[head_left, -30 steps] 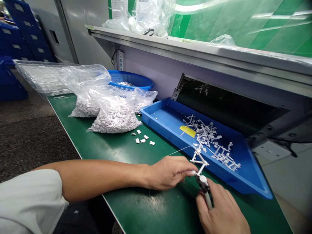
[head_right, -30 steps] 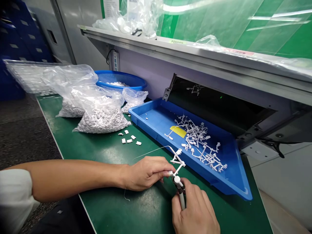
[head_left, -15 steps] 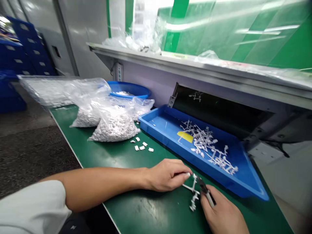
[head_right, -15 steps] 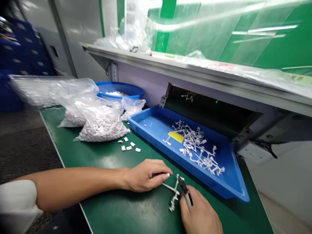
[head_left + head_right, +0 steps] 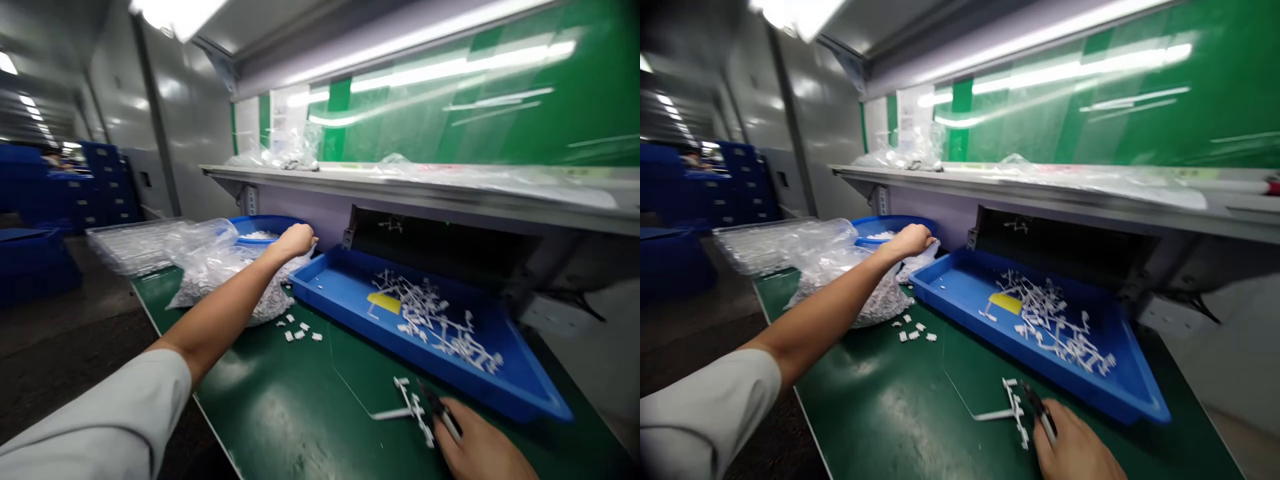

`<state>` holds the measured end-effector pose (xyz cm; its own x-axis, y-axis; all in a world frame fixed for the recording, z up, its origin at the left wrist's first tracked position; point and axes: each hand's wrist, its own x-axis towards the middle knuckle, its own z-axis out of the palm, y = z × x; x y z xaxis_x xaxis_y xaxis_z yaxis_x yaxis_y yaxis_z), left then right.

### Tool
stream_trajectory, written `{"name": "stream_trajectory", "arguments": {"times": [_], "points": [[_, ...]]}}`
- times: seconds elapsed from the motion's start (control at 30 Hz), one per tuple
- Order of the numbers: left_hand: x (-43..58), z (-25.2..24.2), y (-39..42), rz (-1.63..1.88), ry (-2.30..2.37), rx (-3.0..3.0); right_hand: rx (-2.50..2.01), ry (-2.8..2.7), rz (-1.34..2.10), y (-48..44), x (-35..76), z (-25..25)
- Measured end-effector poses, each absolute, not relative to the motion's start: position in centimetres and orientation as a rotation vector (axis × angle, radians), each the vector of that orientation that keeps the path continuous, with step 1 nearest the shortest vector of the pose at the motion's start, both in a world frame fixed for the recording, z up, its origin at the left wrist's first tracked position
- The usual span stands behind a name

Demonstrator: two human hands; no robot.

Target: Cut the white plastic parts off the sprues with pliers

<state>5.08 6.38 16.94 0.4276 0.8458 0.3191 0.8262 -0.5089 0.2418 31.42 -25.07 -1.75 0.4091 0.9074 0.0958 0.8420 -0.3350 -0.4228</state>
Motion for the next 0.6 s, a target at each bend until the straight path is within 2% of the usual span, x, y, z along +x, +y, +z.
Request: {"name": "stream_trajectory", "arguments": {"times": [0.07, 0.17, 0.23, 0.4, 0.6], "points": [[7.0, 14.8, 3.5, 0.523, 1.180, 2.665, -2.288, -1.495, 0.148, -25.5, 30.9, -0.3], [10.2, 10.9, -2.2, 0.340, 0.293, 2.758, -2.346, -1.470, 0.057, -25.7, 30.7, 0.5], [12.1, 8.5, -5.4, 0.239, -0.069, 2.853, -2.388, -1.447, 0.037, -25.7, 30.8, 0.6], [15.4, 3.5, -7.8, 0.101, -0.134, 2.971, -2.436, -1.414, 0.085, -25.9, 31.3, 0.6], [14.7, 0.9, -7.7, 0.326, 0.133, 2.342, -2.393, -1.466, 0.096, -25.8, 30.5, 0.7]]}}
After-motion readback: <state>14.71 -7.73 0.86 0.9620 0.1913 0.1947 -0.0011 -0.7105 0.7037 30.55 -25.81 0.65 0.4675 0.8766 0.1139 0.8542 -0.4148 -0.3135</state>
